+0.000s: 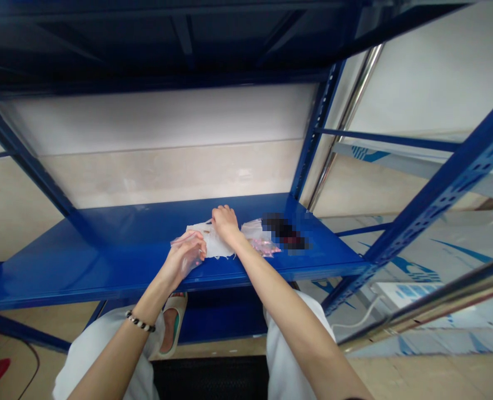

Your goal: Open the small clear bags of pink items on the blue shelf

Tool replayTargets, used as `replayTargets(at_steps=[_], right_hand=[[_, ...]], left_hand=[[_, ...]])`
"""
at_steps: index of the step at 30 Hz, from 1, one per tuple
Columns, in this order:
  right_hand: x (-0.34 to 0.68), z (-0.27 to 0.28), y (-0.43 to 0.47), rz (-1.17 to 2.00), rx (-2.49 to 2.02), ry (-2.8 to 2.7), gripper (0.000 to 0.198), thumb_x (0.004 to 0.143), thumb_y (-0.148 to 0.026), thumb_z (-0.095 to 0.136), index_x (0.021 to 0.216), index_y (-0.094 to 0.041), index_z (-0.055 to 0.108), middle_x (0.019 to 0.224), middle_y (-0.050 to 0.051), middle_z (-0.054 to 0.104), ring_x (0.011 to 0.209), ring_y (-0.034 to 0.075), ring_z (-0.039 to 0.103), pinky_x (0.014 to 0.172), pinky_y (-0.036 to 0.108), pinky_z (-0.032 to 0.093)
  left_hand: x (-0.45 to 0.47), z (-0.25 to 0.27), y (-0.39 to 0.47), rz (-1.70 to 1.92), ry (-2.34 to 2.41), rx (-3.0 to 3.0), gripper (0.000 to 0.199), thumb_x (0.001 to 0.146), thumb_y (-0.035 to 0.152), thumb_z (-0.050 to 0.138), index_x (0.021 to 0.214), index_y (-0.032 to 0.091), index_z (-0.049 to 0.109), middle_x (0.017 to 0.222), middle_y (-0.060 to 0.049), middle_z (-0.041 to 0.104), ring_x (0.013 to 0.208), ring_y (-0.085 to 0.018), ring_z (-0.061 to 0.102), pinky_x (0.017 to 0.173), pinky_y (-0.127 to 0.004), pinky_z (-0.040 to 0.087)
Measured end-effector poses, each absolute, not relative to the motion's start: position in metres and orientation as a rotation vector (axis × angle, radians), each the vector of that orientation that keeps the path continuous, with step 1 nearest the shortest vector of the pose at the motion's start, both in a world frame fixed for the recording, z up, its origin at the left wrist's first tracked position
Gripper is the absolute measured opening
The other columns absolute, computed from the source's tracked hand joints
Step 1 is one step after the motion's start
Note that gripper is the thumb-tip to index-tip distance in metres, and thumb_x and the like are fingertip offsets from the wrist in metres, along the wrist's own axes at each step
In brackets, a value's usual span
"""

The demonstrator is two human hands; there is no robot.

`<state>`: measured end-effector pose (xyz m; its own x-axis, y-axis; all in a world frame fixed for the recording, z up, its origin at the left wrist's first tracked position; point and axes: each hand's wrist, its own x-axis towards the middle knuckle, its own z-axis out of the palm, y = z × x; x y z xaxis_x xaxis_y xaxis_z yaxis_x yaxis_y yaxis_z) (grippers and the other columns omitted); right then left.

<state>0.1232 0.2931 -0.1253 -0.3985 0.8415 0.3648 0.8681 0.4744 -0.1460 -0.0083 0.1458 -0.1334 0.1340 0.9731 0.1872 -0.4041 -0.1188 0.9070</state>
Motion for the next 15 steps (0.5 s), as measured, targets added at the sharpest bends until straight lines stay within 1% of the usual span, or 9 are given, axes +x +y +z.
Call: replayTargets(at_steps=[3, 5, 9, 11, 13, 15], right_hand=[[0.126, -0.116, 0.292, -0.081, -1.413, -2.286, 0.012, 0.094, -0.022, 0.057, 0.094, -0.019, 0.068, 0.108, 0.01, 0.069, 0.107, 0.024, 0.056, 0.089, 0.032, 0.041], [0.128, -0.11, 0.292, -0.052, -1.412, -2.267, 0.012, 0.093, -0.022, 0.057, 0.093, -0.02, 0.069, 0.104, 0.008, 0.071, 0.104, 0.023, 0.059, 0.087, 0.03, 0.041], [0.13, -0.108, 0.292, 0.058, -1.434, -2.265, 0.012, 0.088, -0.017, 0.06, 0.089, -0.021, 0.071, 0.091, 0.005, 0.074, 0.088, 0.018, 0.065, 0.074, 0.024, 0.043], [0.129, -0.109, 0.293, 0.108, -1.441, -2.264, 0.013, 0.086, -0.014, 0.06, 0.087, -0.02, 0.072, 0.089, 0.005, 0.075, 0.083, 0.017, 0.067, 0.069, 0.022, 0.042], [0.129, -0.111, 0.294, 0.151, -1.441, -2.264, 0.015, 0.083, -0.011, 0.061, 0.085, -0.02, 0.072, 0.088, 0.005, 0.075, 0.082, 0.016, 0.068, 0.067, 0.021, 0.042], [0.13, -0.112, 0.295, 0.187, -1.434, -2.264, 0.017, 0.08, -0.008, 0.061, 0.085, -0.02, 0.072, 0.087, 0.004, 0.075, 0.081, 0.015, 0.068, 0.066, 0.02, 0.042]], left_hand=[[-0.008, -0.132, 0.144, 1.36, 0.714, 1.096, 0.028, 0.084, 0.039, 0.069, 0.099, 0.018, 0.058, 0.074, -0.004, 0.063, 0.06, -0.013, 0.058, 0.049, -0.02, 0.036], [-0.008, -0.13, 0.142, 1.365, 0.714, 1.098, 0.028, 0.083, 0.038, 0.07, 0.098, 0.017, 0.058, 0.075, -0.004, 0.064, 0.061, -0.013, 0.058, 0.05, -0.02, 0.038], [-0.008, -0.127, 0.14, 1.339, 0.756, 1.113, 0.03, 0.083, 0.041, 0.069, 0.099, 0.018, 0.059, 0.074, -0.003, 0.064, 0.061, -0.013, 0.059, 0.051, -0.021, 0.037], [-0.01, -0.128, 0.14, 1.338, 0.801, 1.116, 0.032, 0.082, 0.043, 0.07, 0.099, 0.018, 0.059, 0.074, -0.003, 0.064, 0.06, -0.013, 0.059, 0.05, -0.021, 0.036], [-0.012, -0.129, 0.142, 1.361, 0.865, 1.116, 0.034, 0.08, 0.046, 0.071, 0.097, 0.019, 0.061, 0.078, -0.003, 0.066, 0.061, -0.013, 0.059, 0.049, -0.021, 0.034], [-0.015, -0.13, 0.144, 1.378, 0.935, 1.126, 0.034, 0.08, 0.048, 0.071, 0.097, 0.019, 0.062, 0.088, -0.005, 0.069, 0.066, -0.014, 0.062, 0.051, -0.02, 0.034]])
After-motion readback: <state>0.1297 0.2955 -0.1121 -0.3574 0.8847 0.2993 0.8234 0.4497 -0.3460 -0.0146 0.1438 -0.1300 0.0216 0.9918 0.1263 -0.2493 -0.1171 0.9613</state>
